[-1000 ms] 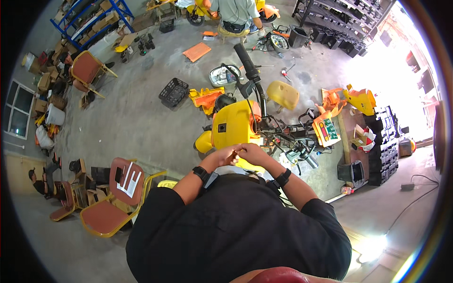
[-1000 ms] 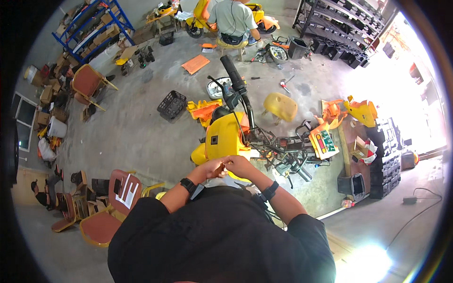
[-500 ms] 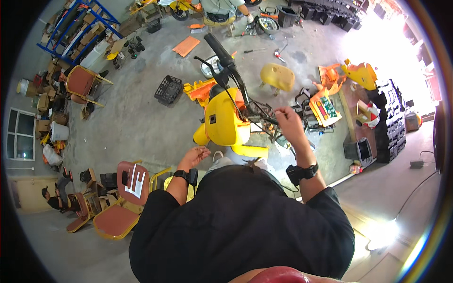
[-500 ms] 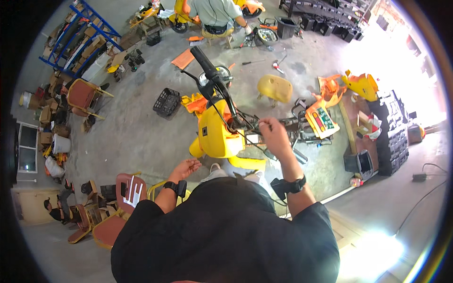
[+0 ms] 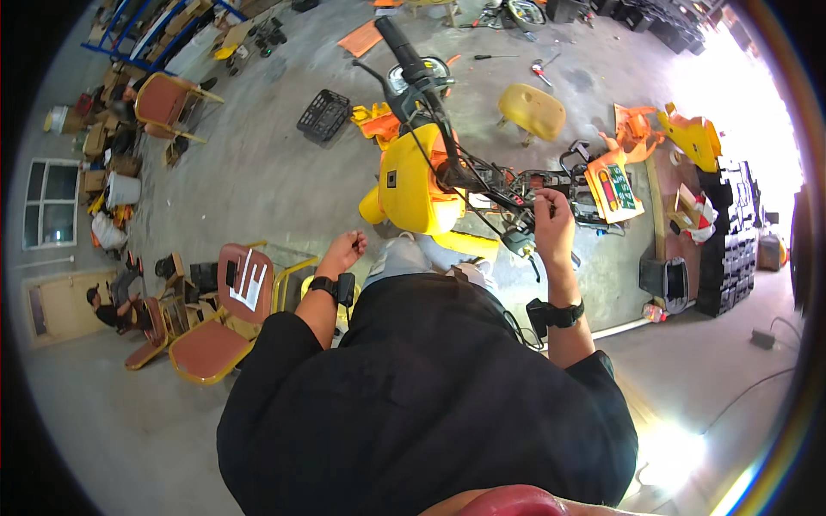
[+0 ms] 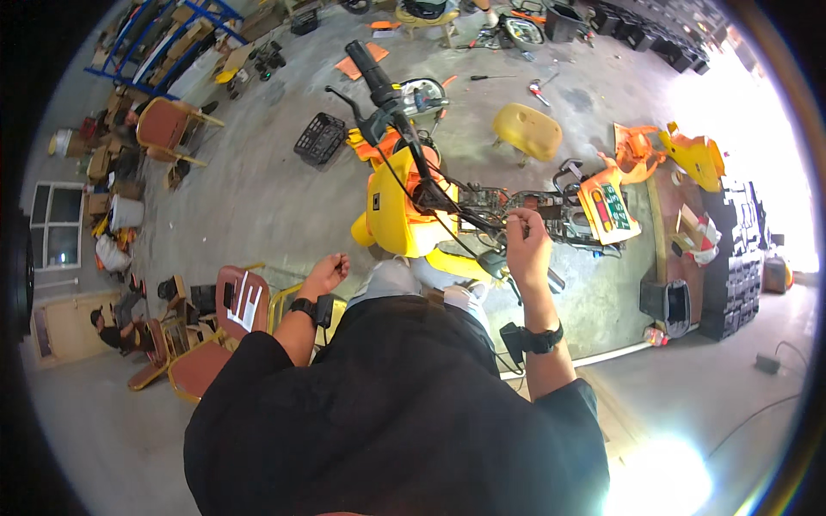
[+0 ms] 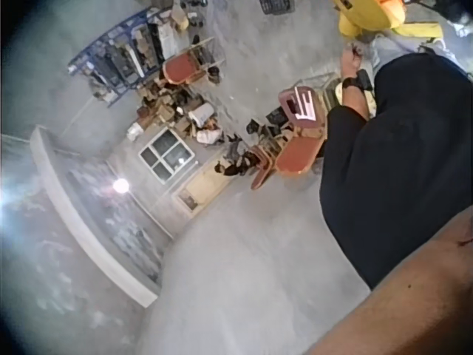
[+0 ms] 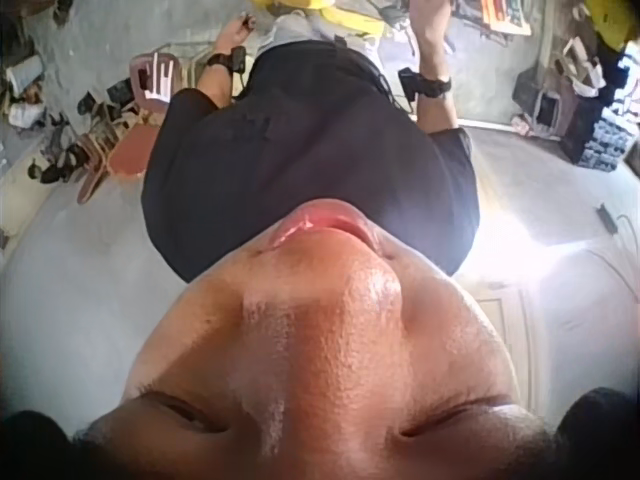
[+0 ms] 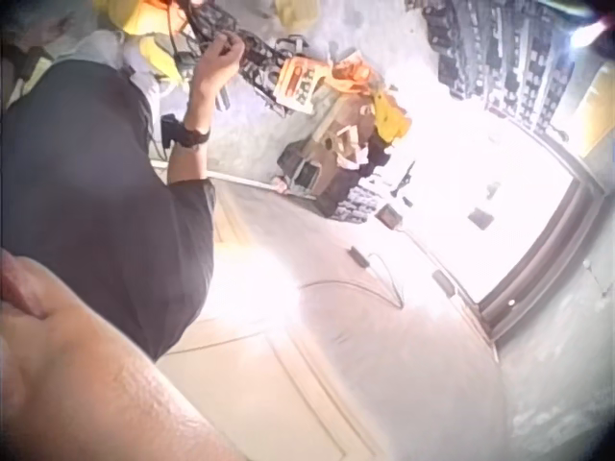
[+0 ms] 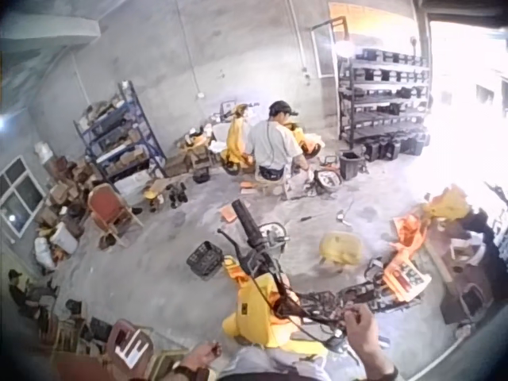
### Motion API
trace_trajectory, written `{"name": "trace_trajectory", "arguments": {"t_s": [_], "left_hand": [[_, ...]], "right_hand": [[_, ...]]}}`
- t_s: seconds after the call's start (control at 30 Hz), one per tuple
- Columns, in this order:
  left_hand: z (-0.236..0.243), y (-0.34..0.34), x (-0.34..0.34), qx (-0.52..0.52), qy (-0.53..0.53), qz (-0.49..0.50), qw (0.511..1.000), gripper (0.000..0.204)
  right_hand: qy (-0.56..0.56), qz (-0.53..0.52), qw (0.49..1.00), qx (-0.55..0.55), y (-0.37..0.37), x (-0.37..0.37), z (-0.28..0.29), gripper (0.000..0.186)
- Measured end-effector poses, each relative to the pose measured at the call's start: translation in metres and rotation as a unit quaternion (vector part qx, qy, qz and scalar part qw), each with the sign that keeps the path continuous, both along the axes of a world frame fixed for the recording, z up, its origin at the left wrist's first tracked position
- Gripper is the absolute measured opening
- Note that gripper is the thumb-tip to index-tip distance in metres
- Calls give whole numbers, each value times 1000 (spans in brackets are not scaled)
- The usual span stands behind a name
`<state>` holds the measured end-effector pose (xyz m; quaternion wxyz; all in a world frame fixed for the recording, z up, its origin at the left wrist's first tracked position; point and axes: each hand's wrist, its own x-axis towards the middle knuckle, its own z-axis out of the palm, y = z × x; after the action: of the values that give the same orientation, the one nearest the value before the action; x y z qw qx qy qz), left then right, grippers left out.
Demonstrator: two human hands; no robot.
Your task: Dismantling a plastic body panel from a scooter.
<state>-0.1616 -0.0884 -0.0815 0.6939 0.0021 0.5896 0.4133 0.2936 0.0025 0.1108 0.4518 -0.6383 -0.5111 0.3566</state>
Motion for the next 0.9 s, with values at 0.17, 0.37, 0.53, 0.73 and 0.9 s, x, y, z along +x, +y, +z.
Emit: {"name": "trace_trajectory", "arguments": {"t_s": [0.17, 0.37, 0.53, 0.73, 0.9], "left_hand": [[-5, 48, -15, -19, 27, 3, 999, 21], [-75, 107, -80, 57, -89, 8, 994, 10], [-110, 193, -85, -32, -96, 118, 988, 13], [-162, 301, -91, -61, -155, 72, 983, 16], [-176, 396, -61, -71, -174, 70, 980, 24]], "right_hand": [[-42, -27, 999, 7, 17, -13, -9, 19], [-140, -124, 982, -4, 28, -34, -23, 17], [-161, -196, 967, -26, 22, -40, -30, 14], [-142, -240, 960, -9, 23, -41, -43, 15], [-120, -278, 952, -36, 25, -42, -39, 13]]}}
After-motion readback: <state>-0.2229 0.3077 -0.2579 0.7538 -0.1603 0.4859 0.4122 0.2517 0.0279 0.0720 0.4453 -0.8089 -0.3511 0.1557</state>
